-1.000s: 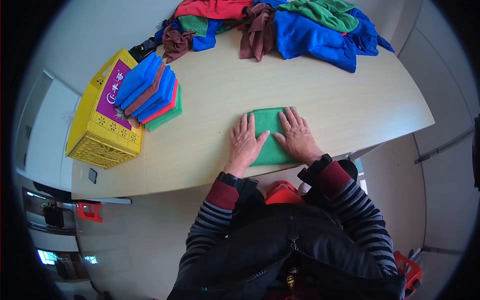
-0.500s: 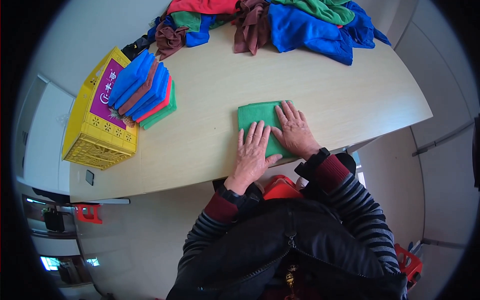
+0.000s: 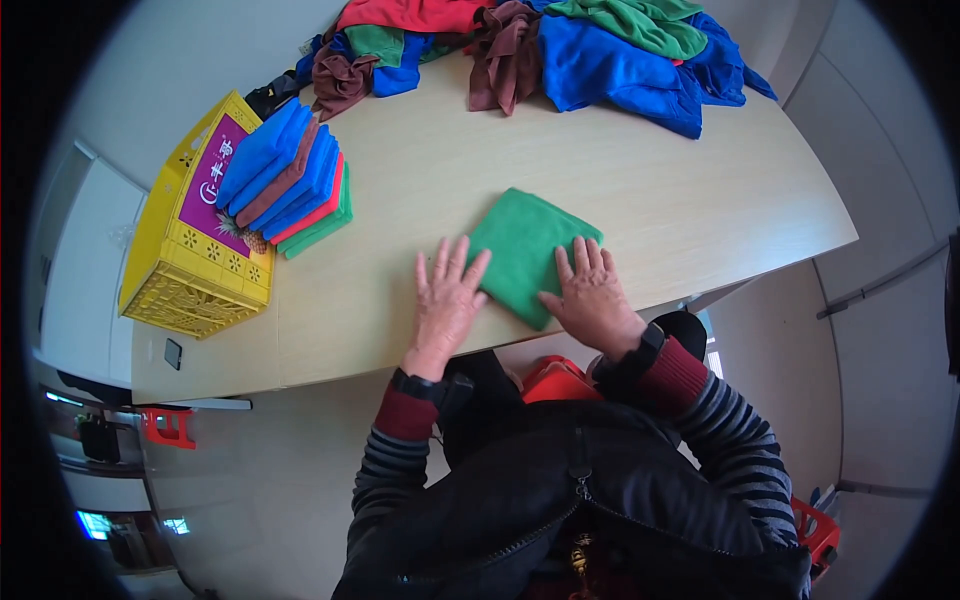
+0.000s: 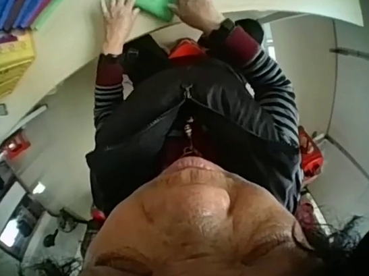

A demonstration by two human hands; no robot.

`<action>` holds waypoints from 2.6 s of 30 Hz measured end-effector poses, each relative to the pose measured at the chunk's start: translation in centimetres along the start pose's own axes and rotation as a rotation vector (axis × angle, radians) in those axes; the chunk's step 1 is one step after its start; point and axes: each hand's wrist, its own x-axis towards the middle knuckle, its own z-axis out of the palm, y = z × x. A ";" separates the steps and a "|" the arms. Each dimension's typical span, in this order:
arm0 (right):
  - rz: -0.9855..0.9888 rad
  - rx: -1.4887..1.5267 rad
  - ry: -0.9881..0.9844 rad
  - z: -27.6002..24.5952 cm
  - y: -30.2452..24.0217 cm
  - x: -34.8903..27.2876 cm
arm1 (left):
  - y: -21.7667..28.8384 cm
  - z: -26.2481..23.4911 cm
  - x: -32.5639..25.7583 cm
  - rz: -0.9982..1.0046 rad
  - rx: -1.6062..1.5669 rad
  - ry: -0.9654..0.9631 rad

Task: The person folds a green cloth by hand and places it on a stack before spreading out and folding a blue cloth into a square.

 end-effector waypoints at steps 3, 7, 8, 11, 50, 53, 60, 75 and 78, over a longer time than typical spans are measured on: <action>-0.018 0.020 -0.183 -3.5 -1.6 -1.1 | -2.6 0.8 0.9 -0.131 0.083 0.044; -0.030 0.138 -0.494 -7.6 -2.4 0.3 | -1.2 1.1 1.8 -0.186 -0.086 0.080; -0.039 0.168 -0.554 -8.3 -2.3 1.5 | -0.6 1.2 1.8 -0.186 -0.187 0.085; -0.123 0.200 -0.353 -4.8 -1.3 3.6 | 1.3 3.1 2.0 -0.152 -0.207 0.114; -0.166 0.169 0.190 3.6 2.2 5.3 | 2.2 2.5 0.8 -0.088 -0.173 -0.033; -0.174 0.155 0.181 3.5 2.4 5.4 | 2.4 2.5 0.9 -0.089 -0.166 -0.033; -0.209 0.253 0.257 0.7 2.3 2.8 | 1.6 1.9 1.1 -0.112 -0.189 -0.005; -0.169 0.254 0.223 0.0 2.8 2.1 | 1.2 1.3 -0.8 -0.179 -0.103 0.086; -0.188 0.242 0.228 0.2 2.9 3.3 | 3.1 -0.2 -3.6 -0.198 -0.087 0.081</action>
